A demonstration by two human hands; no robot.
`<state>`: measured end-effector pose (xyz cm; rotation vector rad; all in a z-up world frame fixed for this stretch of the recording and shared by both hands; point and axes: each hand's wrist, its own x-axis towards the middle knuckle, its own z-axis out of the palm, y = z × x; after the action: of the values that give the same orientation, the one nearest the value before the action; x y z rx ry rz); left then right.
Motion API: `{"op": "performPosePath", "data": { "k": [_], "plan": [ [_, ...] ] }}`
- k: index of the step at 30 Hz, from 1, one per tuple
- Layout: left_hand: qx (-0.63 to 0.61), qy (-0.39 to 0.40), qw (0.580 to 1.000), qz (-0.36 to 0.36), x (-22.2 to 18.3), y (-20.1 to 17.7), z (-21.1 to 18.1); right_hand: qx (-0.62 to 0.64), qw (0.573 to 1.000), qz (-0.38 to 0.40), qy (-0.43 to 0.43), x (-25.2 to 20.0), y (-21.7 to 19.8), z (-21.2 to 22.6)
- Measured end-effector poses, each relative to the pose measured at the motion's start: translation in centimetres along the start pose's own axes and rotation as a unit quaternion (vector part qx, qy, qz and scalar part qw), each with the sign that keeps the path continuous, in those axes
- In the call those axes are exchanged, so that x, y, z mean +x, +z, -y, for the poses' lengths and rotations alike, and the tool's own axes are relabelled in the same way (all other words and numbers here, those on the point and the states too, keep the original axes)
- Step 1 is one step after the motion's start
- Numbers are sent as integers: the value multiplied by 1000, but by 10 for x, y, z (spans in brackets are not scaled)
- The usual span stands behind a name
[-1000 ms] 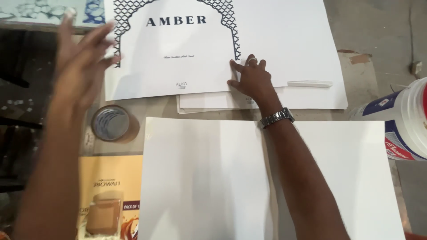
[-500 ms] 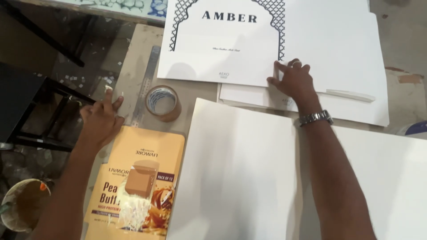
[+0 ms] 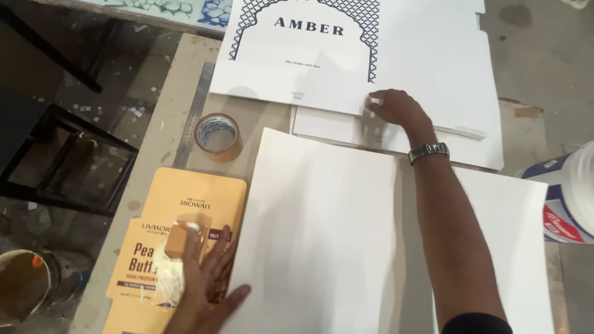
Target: Manually sorting through and organizing large sheets of white paper in a manufacturing environment.
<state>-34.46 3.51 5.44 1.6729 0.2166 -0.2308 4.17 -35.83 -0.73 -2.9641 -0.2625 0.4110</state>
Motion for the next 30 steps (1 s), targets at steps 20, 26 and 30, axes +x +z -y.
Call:
{"op": "performPosePath", "data": {
  "k": [20, 26, 30],
  "plan": [
    [67, 88, 994, 18, 25, 4, -18, 55, 966, -237, -93, -224, 24, 168],
    [42, 224, 973, 21, 161, -3, -20, 58, 961, -255, -89, -226, 22, 169],
    [54, 223, 973, 38, 197, 1, -32, 67, 961, -252, -88, -227, 21, 169]
  ]
}}
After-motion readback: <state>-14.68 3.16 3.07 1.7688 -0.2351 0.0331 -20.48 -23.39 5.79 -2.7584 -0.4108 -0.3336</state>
